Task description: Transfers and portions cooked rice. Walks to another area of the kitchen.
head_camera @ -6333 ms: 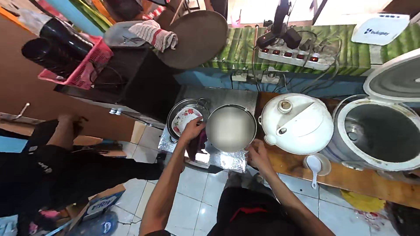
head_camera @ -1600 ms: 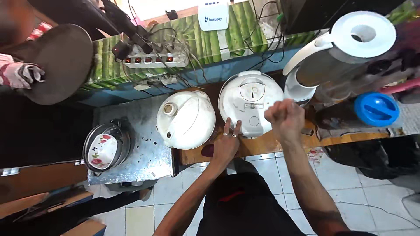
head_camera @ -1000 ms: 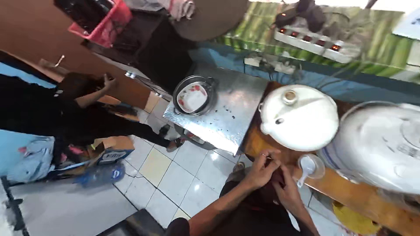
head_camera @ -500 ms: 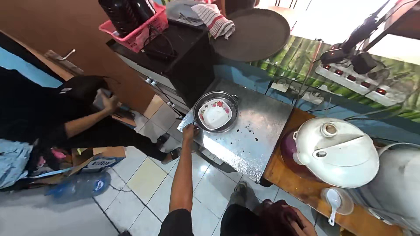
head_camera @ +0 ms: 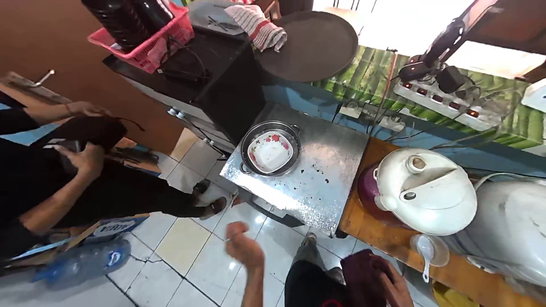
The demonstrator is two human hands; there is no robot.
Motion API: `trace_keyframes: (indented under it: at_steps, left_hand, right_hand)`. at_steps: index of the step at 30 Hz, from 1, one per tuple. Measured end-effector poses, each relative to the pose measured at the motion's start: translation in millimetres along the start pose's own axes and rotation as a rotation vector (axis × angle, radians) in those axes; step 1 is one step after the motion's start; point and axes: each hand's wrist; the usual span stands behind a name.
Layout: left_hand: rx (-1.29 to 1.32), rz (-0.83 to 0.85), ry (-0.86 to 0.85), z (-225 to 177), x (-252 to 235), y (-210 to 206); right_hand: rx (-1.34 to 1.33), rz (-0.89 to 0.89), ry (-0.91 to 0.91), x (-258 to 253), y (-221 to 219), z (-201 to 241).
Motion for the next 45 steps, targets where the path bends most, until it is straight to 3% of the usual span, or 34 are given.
trace_keyframes:
  at_steps: [3, 5, 6, 8, 11, 13, 17, 24, 33, 39, 45]
  left_hand:
    - [0.027, 0.633, 0.338, 26.3, 49.3, -39.6]
    - [0.029, 0.845, 0.458, 47.3, 73.4, -63.5]
    - [-0.019, 0.812, 0.44, 56.4, 77.1, -72.3]
    - [-0.217, 0.546, 0.315, 76.2, 48.5, -86.2]
    - [-0.371, 0.204, 0.302, 118.5, -60.7, -92.6]
    - [-0.403, 0.133, 0.363, 151.4, -121.7, -92.4]
    - [-0.235, 0.168, 0.596, 128.6, -182.3, -108.1]
    - [-0.088, 0.205, 0.649, 116.5, -174.6, -101.6]
    - [-0.121, 0.229, 0.673, 117.5, -176.7, -94.5]
    - [-0.115, 0.398, 0.872, 157.8, -187.5, -87.4]
    - [-0.049, 0.268, 1.01, 180.4, -134.2, -75.6]
  right_hand:
    - [-0.116, 0.037, 0.064, -36.0, -21.3, 42.7]
    - [-0.18, 0.124, 0.161, -57.9, -30.0, 76.6]
    - [-0.197, 0.169, 0.222, -66.3, -33.1, 89.7]
    - [-0.205, 0.241, 0.337, -78.4, -32.6, 104.8]
    - [-0.211, 0.252, 0.394, -77.5, -21.4, 101.0]
    - [-0.215, 0.217, 0.353, -66.4, -13.9, 88.1]
    - [-0.203, 0.147, 0.228, -32.5, -8.8, 60.0]
    - [-0.25, 0.065, 0.073, 13.0, -5.0, 24.0]
    - [-0.224, 0.02, 0.071, 4.9, 2.3, 31.1]
    - [-0.199, 0.014, 0.077, 9.4, 1.9, 20.8]
    - [-0.211, -0.05, 0.041, 23.0, 0.6, 7.4]
Point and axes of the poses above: each hand's wrist, its own x-axis away from the middle knuckle, its own y-axis out of the back of the hand, z = x × y, and after that the axes turned 9 degrees about y, right-handed
